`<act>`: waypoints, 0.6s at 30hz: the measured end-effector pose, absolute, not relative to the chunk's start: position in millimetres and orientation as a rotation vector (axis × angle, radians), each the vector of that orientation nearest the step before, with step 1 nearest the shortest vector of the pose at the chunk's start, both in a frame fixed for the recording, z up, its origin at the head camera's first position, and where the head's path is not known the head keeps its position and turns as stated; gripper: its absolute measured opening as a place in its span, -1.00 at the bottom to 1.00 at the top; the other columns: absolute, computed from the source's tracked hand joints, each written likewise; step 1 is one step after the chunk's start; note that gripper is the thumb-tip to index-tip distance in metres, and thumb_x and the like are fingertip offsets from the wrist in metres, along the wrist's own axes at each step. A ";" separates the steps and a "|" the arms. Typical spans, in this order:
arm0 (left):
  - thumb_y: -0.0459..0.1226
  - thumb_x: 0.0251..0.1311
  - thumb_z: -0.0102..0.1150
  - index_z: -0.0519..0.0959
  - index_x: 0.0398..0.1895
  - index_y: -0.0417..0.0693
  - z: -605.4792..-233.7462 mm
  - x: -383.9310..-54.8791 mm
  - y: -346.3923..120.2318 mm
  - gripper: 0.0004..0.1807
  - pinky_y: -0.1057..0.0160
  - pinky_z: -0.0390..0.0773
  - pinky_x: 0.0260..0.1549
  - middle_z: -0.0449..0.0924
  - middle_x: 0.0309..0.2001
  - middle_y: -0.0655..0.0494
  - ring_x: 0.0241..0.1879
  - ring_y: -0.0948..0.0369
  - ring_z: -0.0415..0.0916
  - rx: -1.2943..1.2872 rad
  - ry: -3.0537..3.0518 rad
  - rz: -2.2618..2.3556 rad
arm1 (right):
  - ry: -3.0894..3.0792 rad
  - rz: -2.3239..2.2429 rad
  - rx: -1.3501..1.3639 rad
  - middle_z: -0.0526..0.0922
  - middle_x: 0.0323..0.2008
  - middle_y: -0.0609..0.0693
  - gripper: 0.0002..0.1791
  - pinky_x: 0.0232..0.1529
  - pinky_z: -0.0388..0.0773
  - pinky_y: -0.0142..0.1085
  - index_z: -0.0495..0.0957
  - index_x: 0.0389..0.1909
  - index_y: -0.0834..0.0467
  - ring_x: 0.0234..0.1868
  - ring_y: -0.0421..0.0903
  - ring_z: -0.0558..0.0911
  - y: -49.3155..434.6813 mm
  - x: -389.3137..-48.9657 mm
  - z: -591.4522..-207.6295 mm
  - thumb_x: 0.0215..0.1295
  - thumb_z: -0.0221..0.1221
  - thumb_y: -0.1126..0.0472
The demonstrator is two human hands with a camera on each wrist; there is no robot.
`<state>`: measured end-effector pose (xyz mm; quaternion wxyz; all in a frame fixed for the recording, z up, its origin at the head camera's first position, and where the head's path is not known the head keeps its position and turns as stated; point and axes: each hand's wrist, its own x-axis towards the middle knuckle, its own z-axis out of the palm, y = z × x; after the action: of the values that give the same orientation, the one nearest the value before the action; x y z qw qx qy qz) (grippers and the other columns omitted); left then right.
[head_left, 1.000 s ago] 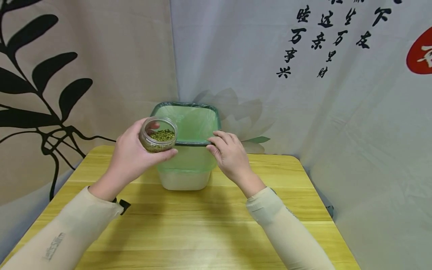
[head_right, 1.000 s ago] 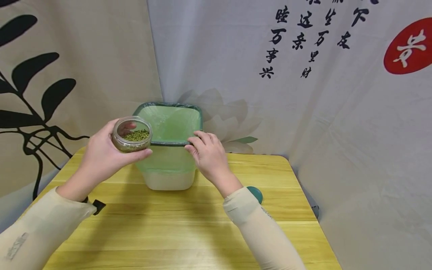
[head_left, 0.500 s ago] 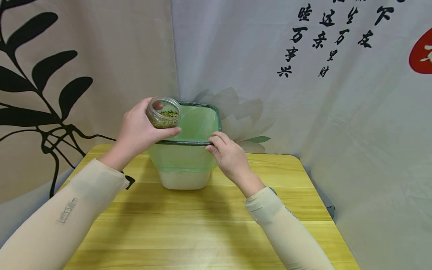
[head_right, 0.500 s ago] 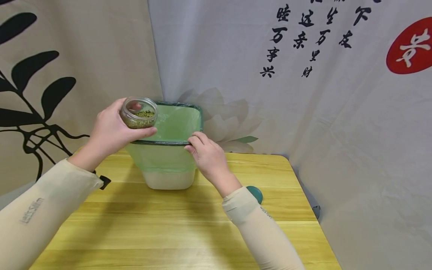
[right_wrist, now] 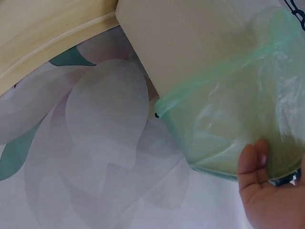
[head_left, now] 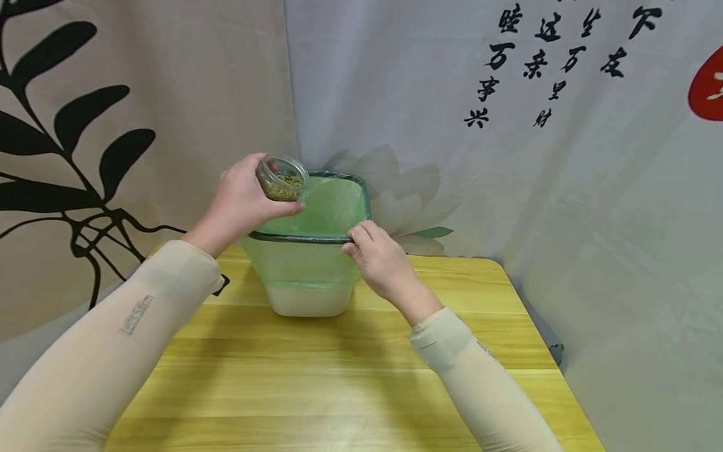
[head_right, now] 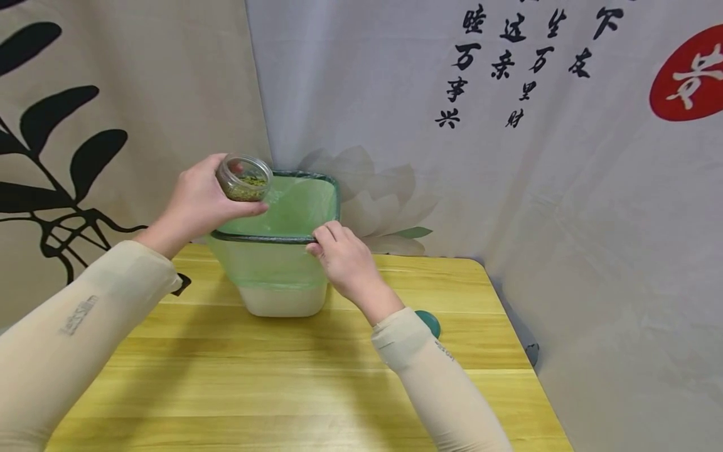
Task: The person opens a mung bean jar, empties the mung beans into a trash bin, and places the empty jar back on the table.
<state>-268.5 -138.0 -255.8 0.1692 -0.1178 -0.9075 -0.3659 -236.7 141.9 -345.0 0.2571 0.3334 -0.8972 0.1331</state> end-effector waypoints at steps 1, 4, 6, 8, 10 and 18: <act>0.05 -0.10 0.72 0.36 0.50 -0.20 -256.3 -270.4 -138.2 0.12 -0.22 0.48 0.35 0.58 0.28 -0.16 0.32 -0.19 0.47 -0.334 -2.582 -1.040 | -2.437 0.365 0.906 0.57 0.01 0.08 -0.60 0.11 0.63 -0.11 0.49 0.04 0.20 -0.01 0.06 0.60 141.5 -237.0 -345.2 0.67 -0.09 -0.06; 0.03 -0.11 0.73 0.37 0.50 -0.20 -257.4 -275.5 -139.1 0.12 -0.25 0.44 0.38 0.57 0.29 -0.19 0.35 -0.23 0.44 -0.329 -2.595 -1.030 | -2.440 0.366 0.904 0.56 -0.02 0.08 -0.65 0.09 0.62 -0.11 0.50 0.03 0.19 -0.03 0.06 0.59 140.2 -237.4 -345.2 0.68 -0.05 -0.02; 0.04 -0.11 0.73 0.37 0.50 -0.19 -257.5 -278.3 -139.7 0.11 -0.27 0.41 0.40 0.56 0.29 -0.20 0.36 -0.25 0.42 -0.323 -2.602 -1.019 | -2.438 0.364 0.899 0.56 -0.04 0.07 -0.70 0.07 0.62 -0.11 0.50 0.03 0.18 -0.04 0.06 0.59 139.4 -237.5 -344.8 0.68 -0.01 0.01; 0.03 -0.11 0.72 0.36 0.50 -0.20 -257.0 -281.1 -139.9 0.12 -0.28 0.40 0.41 0.56 0.30 -0.22 0.37 -0.26 0.41 -0.321 -2.609 -1.002 | -2.435 0.357 0.897 0.56 -0.06 0.07 -0.73 0.06 0.62 -0.11 0.51 0.02 0.18 -0.06 0.06 0.59 139.4 -237.1 -343.8 0.67 0.04 0.05; 0.02 -0.11 0.72 0.33 0.53 -0.20 -256.4 -283.5 -140.0 0.15 -0.28 0.39 0.43 0.54 0.33 -0.23 0.39 -0.28 0.39 -0.320 -2.618 -0.988 | -2.430 0.347 0.897 0.57 -0.07 0.08 -0.75 0.07 0.61 -0.11 0.52 0.02 0.19 -0.07 0.06 0.58 139.7 -237.2 -343.2 0.67 0.05 0.07; -0.09 -0.09 0.71 0.26 0.58 -0.24 -254.7 -288.9 -141.1 0.17 -0.28 0.41 0.45 0.49 0.39 -0.27 0.41 -0.29 0.38 -0.349 -2.642 -0.951 | -2.488 0.366 0.888 0.55 -0.11 0.05 -0.72 0.01 0.59 -0.12 0.51 0.02 0.17 -0.11 0.07 0.54 139.8 -236.4 -342.1 0.70 0.00 0.03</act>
<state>-288.9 -141.1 -254.7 0.1553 -0.1219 -0.9224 -0.3321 -236.4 139.8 -342.1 0.2349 0.3236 -0.9068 0.1335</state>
